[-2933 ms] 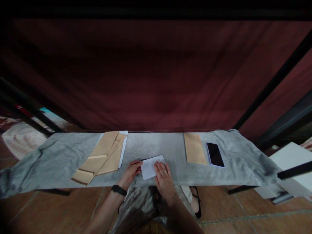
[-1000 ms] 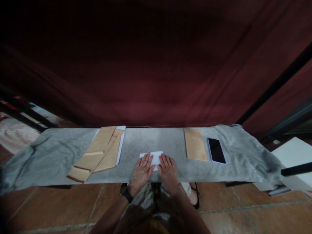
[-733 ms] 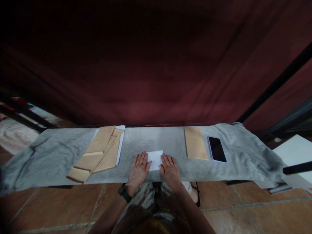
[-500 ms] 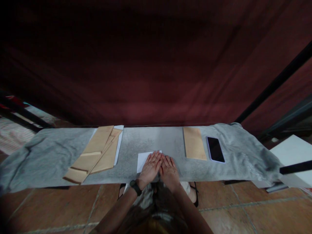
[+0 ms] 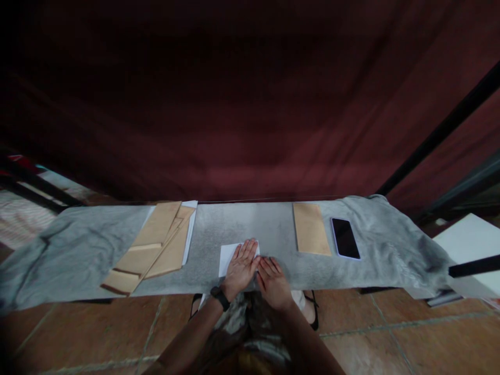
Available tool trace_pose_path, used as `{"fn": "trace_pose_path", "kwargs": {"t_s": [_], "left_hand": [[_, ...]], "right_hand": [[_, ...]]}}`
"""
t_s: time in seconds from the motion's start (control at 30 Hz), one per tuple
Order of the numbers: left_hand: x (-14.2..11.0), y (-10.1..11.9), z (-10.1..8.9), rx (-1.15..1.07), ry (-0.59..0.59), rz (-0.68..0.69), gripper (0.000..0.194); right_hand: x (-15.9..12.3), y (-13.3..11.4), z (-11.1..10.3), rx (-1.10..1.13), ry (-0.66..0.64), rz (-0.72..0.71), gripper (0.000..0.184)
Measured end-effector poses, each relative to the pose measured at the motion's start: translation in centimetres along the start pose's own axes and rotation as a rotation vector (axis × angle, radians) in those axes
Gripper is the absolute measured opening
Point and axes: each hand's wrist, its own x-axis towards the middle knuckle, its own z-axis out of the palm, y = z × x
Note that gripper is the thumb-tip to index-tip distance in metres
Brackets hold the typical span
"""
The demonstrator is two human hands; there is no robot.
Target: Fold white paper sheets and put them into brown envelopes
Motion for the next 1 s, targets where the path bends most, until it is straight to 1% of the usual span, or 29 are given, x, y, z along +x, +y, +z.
{"fn": "trace_pose_path", "kwargs": {"t_s": [0.23,0.4,0.5,0.6,0.9,1.0], "left_hand": [[0.3,0.1,0.1,0.005,-0.029,-0.027,0.051],[0.2,0.1,0.1,-0.006,0.004,-0.021,0.052],[-0.2,-0.3,0.0,0.02,0.019,-0.052,0.054],[-1.0,-1.3,-0.4,0.058,0.025,-0.092,0.056],[-4.4,-5.5,-2.5,0.134,0.079,-0.212,0.058],[-4.9,-6.1,-2.8,0.157,0.116,-0.266,0.056]], "right_hand": [[-1.0,0.1,-0.6,0.002,0.002,-0.032,0.042],[-1.1,0.1,-0.7,-0.006,-0.011,-0.054,0.045],[-1.1,0.1,-0.6,-0.011,-0.013,-0.048,0.044],[-1.1,0.1,-0.6,-0.004,-0.016,-0.045,0.043],[-1.0,0.0,-0.8,0.002,-0.013,-0.034,0.044],[-1.1,0.0,-0.7,0.006,-0.012,-0.027,0.045]]}}
